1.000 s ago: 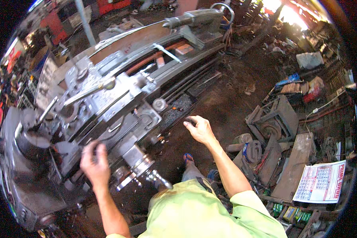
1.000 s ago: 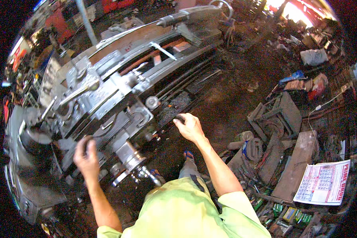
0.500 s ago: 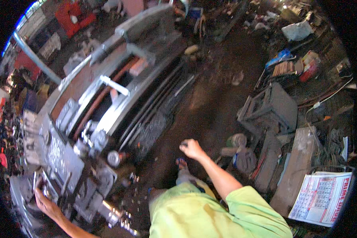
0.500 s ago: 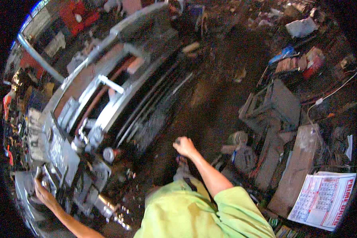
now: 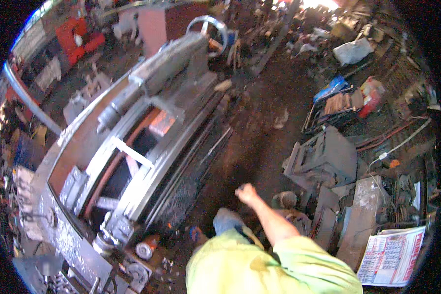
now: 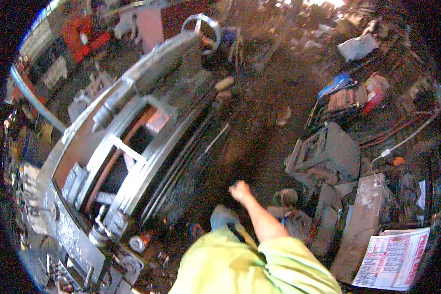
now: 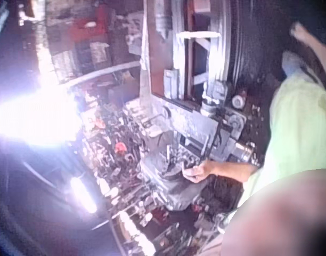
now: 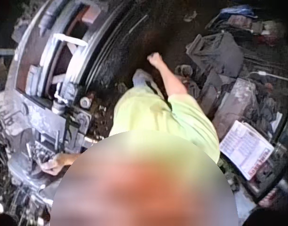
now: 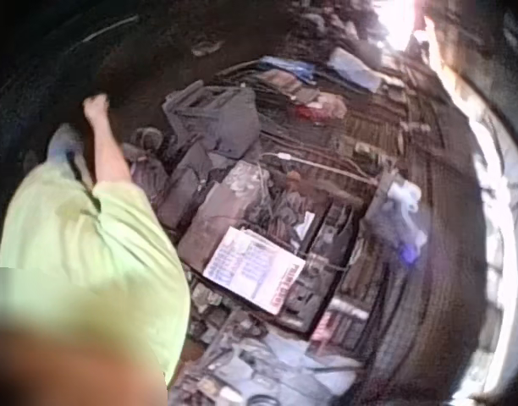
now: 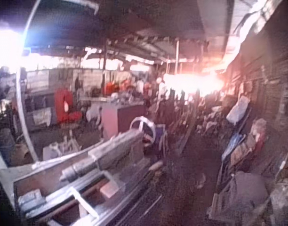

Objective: The person operates a metal lathe, adjusting the chuck and tool post, then uses a caliper to measure a metal workpiece. They clean metal shavings with a brush and inspect the setup with a flashlight.

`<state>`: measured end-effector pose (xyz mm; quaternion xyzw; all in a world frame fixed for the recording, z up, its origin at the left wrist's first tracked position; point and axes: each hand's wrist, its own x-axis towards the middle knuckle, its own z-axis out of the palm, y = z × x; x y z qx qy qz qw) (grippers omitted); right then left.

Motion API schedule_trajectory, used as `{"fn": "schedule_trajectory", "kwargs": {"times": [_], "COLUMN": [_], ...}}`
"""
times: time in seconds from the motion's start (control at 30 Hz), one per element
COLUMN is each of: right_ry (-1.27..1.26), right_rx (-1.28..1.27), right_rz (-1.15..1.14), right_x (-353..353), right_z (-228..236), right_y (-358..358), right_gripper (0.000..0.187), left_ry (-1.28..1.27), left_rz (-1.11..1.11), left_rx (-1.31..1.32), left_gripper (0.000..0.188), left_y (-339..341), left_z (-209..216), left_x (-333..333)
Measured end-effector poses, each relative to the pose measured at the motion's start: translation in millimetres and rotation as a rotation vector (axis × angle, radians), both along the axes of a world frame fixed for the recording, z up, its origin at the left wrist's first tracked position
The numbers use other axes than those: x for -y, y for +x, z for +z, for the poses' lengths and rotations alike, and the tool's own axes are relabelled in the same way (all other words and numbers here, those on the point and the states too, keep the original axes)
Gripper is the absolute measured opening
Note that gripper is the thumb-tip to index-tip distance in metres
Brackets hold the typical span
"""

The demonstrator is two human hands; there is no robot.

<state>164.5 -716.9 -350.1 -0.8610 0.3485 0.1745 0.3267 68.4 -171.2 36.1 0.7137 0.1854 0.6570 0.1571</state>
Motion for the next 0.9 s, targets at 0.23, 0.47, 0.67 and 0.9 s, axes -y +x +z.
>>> {"fn": "schedule_trajectory", "kwargs": {"times": [0.23,0.47,0.67,0.9], "right_ry": [0.118,0.165,1.202,0.973], "right_rx": [0.069,0.01,-0.088,-0.106], "right_rz": [-0.102,-0.111,-0.434,-0.497], "right_x": [31.2,45.5,84.6,95.4], "right_z": [-30.4,-153.8,-239.0,-257.8], "right_y": [165.5,282.4,299.1,318.8], "right_gripper": [0.031,0.03,0.051,0.03], "left_ry": [-0.011,-0.14,-0.469,-0.518], "left_rz": [0.239,0.472,0.46,0.115], "left_rx": [0.007,-0.183,-0.211,0.197], "left_gripper": [0.033,0.031,0.042,0.026], "left_y": [1.2,-21.6,-55.6,-21.0], "left_z": [2.3,17.2,16.4,16.2], "left_x": [-8.0,-8.8,-37.6,-20.1]}}
